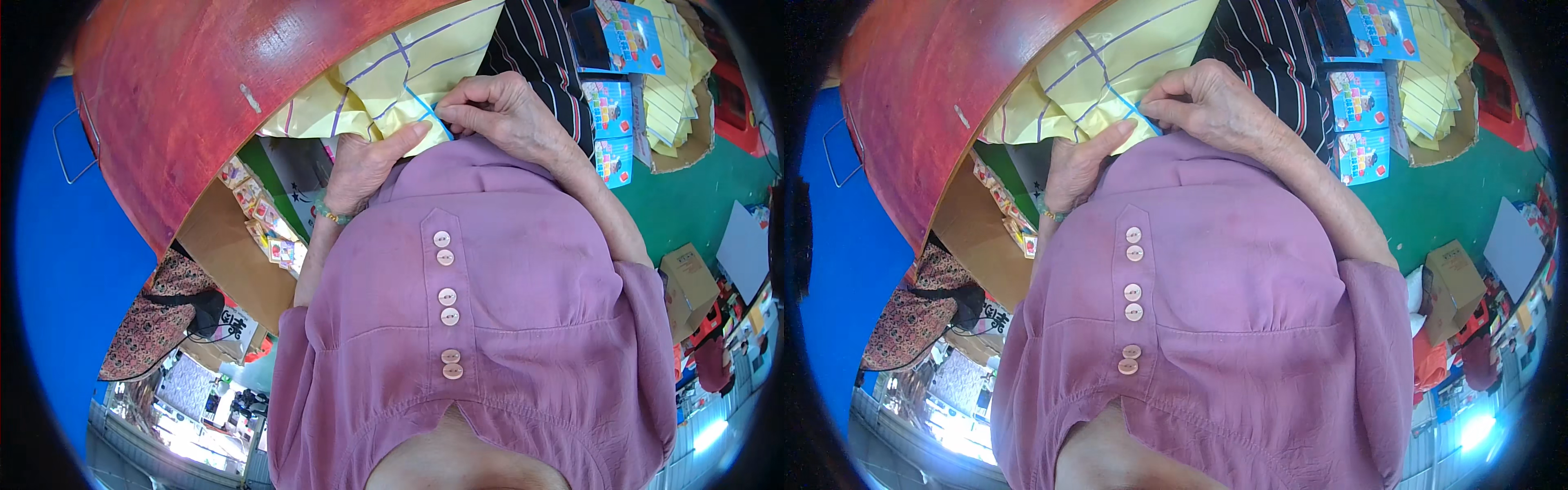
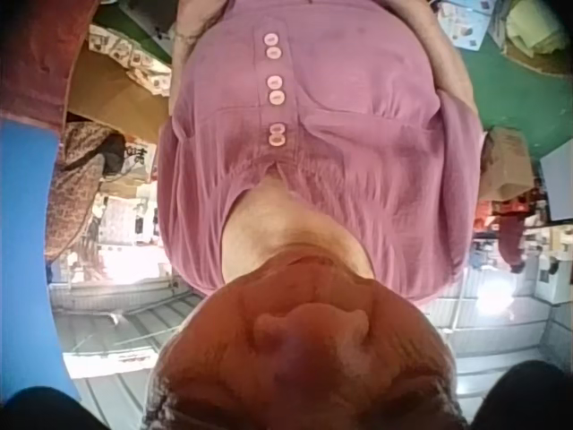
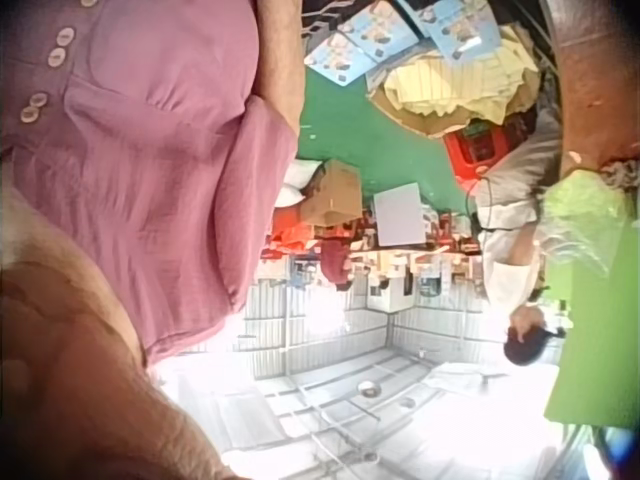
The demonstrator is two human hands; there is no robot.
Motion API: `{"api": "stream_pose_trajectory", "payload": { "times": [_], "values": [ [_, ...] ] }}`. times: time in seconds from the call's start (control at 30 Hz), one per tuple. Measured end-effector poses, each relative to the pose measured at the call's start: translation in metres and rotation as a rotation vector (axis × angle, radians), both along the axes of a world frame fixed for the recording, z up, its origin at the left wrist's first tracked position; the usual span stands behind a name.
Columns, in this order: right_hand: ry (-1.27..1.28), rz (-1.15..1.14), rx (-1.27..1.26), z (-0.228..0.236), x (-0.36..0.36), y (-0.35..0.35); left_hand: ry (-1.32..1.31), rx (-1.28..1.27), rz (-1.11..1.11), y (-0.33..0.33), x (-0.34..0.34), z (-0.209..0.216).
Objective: Applying paper labels or sleeves to small plastic trays filled with white objects.
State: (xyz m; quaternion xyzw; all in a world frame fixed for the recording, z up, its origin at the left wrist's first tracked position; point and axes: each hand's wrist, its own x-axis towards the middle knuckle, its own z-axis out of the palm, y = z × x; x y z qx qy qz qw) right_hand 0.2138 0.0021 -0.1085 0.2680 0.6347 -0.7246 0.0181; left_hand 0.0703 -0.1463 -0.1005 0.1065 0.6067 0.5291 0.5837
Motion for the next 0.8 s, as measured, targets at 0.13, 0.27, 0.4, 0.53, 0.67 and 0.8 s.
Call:
{"api": "stream_pose_trajectory", "payload": {
  "times": [0.13, 0.27, 0.4, 0.53, 0.67, 0.8],
  "values": [
    [0.001, 0.004, -0.014, -0.0020, 0.0015, 0.0002, 0.017, 0.024, -0.011, 0.0008, 0.0002, -0.0011],
    [0.000, 0.009, 0.060, -0.0014, 0.0013, -0.0017, 0.013, 0.009, -0.004, 0.0025, 0.0006, 0.0002],
    [-0.048, 0.016, 0.152, 0.0016, -0.0002, -0.0041, 0.052, 0.019, -0.013, 0.0043, 0.0012, -0.0026],
    [-0.036, -0.039, 0.036, -0.0029, 0.0009, -0.0012, 0.021, 0.017, 0.017, 0.0065, 0.0025, -0.0019],
    [-0.009, -0.072, -0.020, -0.0012, 0.0021, -0.0023, -0.001, 0.022, 0.034, 0.0069, 0.0034, 0.0005],
    [0.000, -0.060, 0.073, -0.0021, 0.0019, -0.0032, -0.004, 0.024, 0.037, 0.0067, 0.0030, 0.0001]
  ]
}}
